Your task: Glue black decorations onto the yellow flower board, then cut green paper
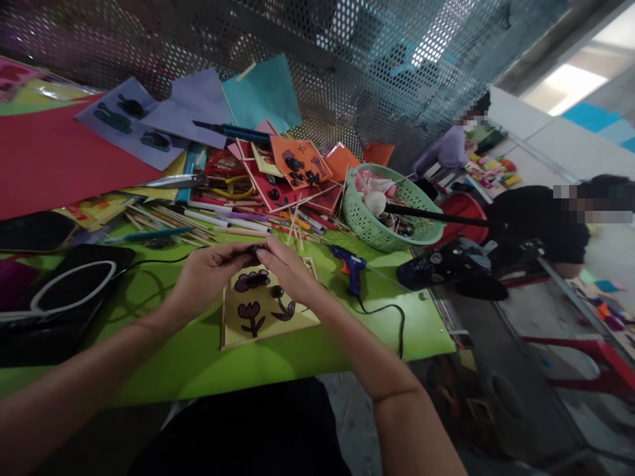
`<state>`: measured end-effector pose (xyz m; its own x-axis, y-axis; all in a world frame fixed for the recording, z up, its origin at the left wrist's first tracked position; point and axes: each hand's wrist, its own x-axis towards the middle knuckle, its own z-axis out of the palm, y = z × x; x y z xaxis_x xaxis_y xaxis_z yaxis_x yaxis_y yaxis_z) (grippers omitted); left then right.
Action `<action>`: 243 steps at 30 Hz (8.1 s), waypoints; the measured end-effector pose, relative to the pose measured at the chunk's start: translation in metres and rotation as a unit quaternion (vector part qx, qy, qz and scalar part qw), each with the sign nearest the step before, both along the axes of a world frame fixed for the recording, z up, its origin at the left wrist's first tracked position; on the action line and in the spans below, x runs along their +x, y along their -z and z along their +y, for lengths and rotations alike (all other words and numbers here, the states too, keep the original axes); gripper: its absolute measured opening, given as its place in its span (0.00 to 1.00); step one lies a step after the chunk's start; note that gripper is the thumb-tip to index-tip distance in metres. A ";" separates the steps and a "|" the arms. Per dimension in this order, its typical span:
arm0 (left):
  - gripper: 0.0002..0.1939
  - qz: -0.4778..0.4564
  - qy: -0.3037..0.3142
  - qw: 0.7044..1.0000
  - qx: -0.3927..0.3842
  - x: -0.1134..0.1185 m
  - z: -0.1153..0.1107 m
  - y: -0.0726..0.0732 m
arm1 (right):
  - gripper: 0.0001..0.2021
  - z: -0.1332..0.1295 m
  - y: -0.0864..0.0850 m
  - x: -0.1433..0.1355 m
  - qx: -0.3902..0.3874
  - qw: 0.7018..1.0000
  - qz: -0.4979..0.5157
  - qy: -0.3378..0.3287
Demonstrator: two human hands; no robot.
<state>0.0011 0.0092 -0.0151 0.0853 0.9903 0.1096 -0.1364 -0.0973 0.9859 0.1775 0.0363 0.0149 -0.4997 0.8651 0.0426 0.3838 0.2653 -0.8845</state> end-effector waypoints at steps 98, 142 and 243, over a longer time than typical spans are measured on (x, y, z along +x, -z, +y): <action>0.17 -0.002 0.003 1.000 -0.006 0.000 0.001 0.001 | 0.19 0.002 0.009 0.001 0.028 1.000 -0.014 0.002; 0.15 0.033 -0.006 0.999 0.006 0.000 0.000 0.004 | 0.15 -0.002 0.009 0.000 0.061 0.997 -0.038 0.005; 0.15 0.027 -0.022 0.999 0.024 -0.001 -0.003 -0.003 | 0.16 0.001 0.013 -0.002 0.055 0.998 -0.014 0.004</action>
